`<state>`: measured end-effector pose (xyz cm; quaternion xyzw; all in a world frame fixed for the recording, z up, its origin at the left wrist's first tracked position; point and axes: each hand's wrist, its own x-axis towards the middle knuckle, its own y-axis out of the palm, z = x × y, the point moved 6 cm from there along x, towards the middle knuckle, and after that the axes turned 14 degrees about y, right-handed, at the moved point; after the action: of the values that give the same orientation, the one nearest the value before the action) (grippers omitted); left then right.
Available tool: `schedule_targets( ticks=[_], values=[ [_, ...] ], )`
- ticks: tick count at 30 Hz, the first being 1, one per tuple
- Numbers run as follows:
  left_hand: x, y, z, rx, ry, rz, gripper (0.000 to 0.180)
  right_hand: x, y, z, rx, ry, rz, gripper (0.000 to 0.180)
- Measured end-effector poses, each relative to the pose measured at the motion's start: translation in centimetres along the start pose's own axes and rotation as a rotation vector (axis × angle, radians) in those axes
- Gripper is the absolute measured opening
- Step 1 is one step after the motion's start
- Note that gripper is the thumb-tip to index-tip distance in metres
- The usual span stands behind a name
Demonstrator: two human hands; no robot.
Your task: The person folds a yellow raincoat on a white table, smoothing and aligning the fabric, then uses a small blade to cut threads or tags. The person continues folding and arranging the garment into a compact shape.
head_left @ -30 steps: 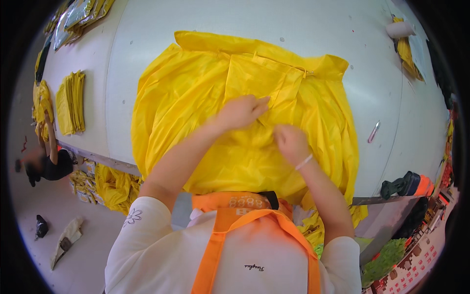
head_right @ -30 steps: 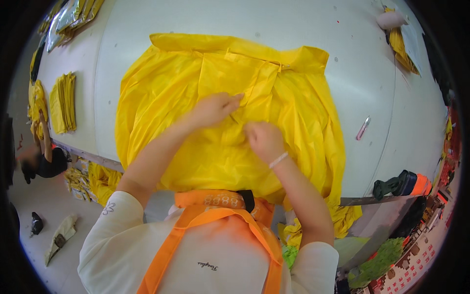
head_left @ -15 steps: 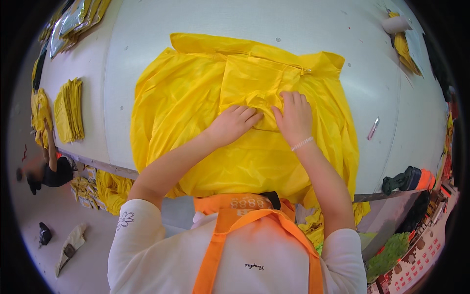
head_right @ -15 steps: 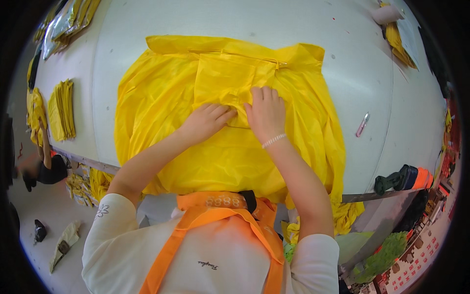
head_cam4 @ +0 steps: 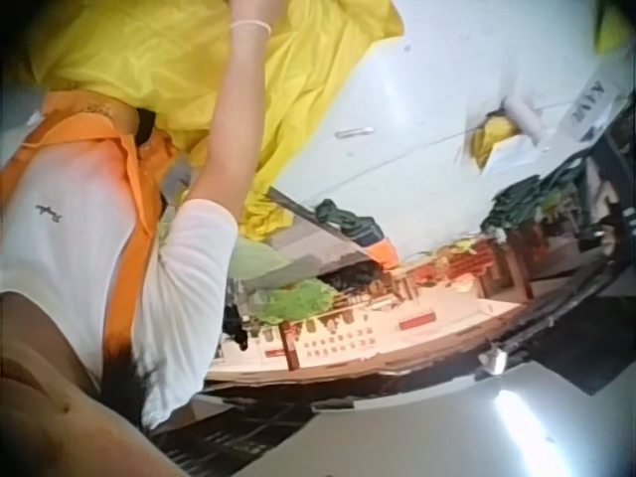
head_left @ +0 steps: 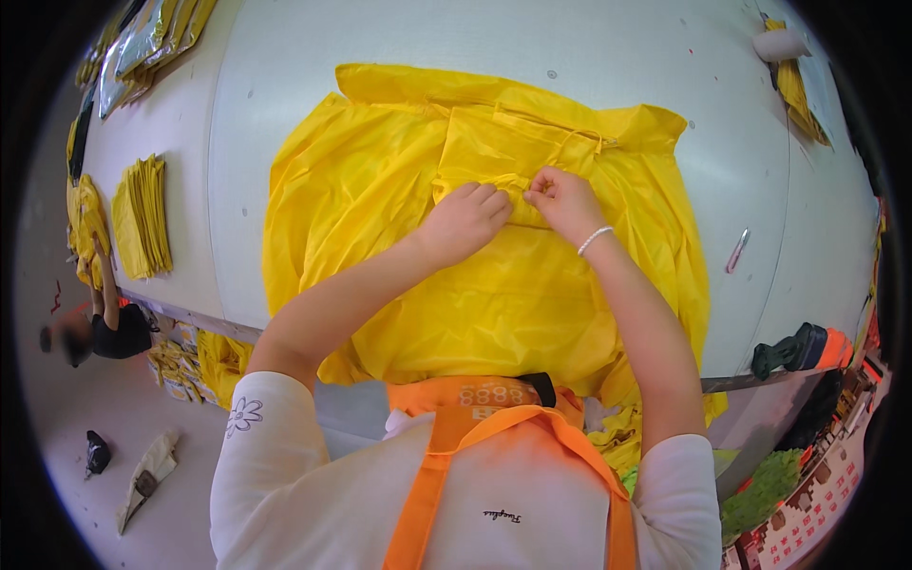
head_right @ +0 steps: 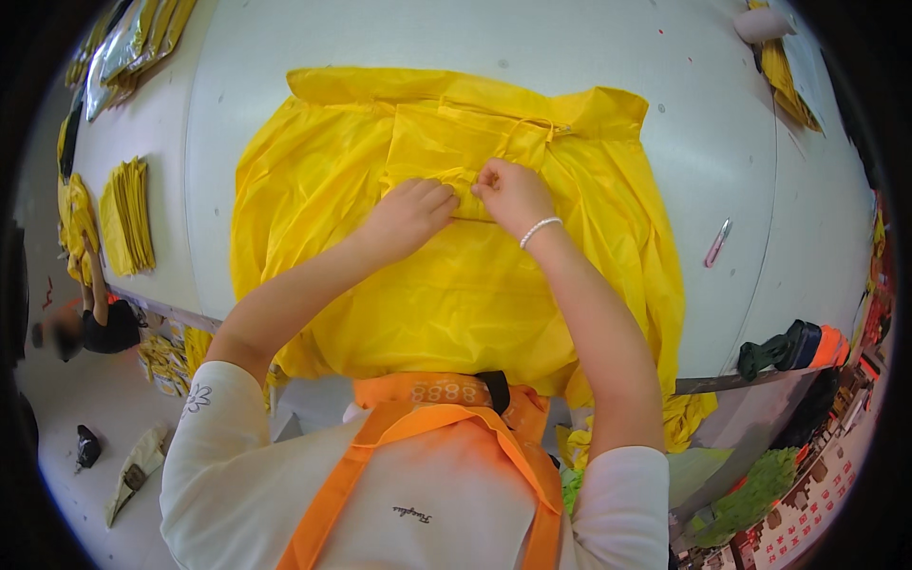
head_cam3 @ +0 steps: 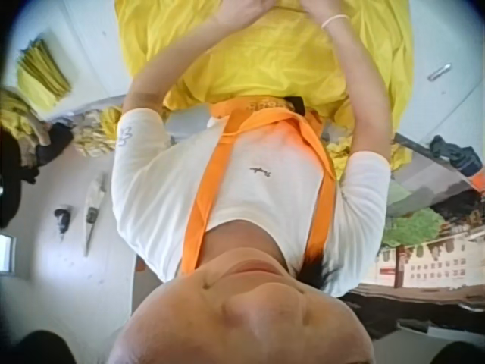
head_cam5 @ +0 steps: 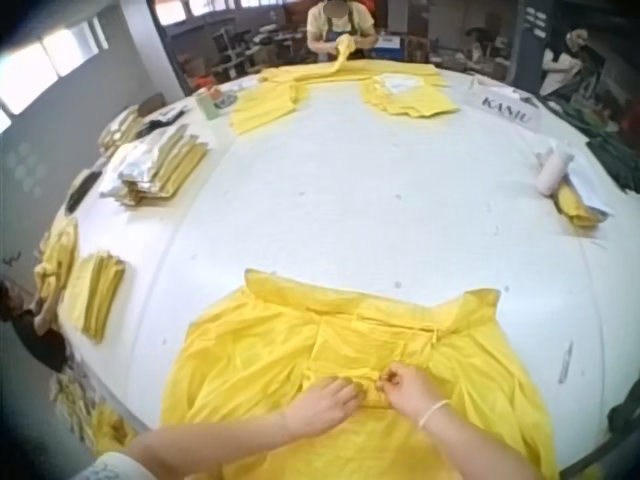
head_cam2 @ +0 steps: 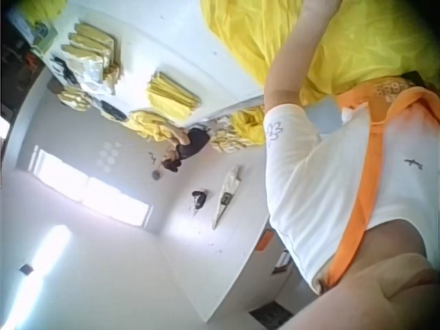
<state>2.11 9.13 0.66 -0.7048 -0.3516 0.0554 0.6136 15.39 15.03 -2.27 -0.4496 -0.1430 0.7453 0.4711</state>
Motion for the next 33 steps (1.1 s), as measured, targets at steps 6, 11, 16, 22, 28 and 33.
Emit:
schedule_targets(
  ticks=[6,11,16,22,28,33],
  values=[
    [0.1,2.3,6.0,-0.475,-0.297,0.166,0.017,-4.4,-0.9,3.9,-0.275,-0.495,-0.487,0.009],
    [2.7,-1.0,7.3,-0.153,-0.221,0.014,0.023,0.6,-0.9,2.4,-0.204,-0.220,-0.238,0.010],
    [2.7,1.3,4.5,0.086,-0.011,0.102,0.014,1.4,-1.4,3.2,-0.332,-0.215,-0.372,0.013],
    [3.7,0.8,9.7,-0.446,-0.413,0.166,0.021,-1.0,-1.0,3.6,-0.349,-0.447,-0.546,0.020],
    [5.9,0.0,15.1,-0.357,-0.518,0.004,0.023,2.9,-1.8,2.8,-0.377,-0.244,-0.245,0.017],
    [7.4,1.6,15.7,-0.130,-0.384,0.183,0.018,5.2,-4.1,4.4,-0.277,-0.084,-0.217,0.012]
  ],
)
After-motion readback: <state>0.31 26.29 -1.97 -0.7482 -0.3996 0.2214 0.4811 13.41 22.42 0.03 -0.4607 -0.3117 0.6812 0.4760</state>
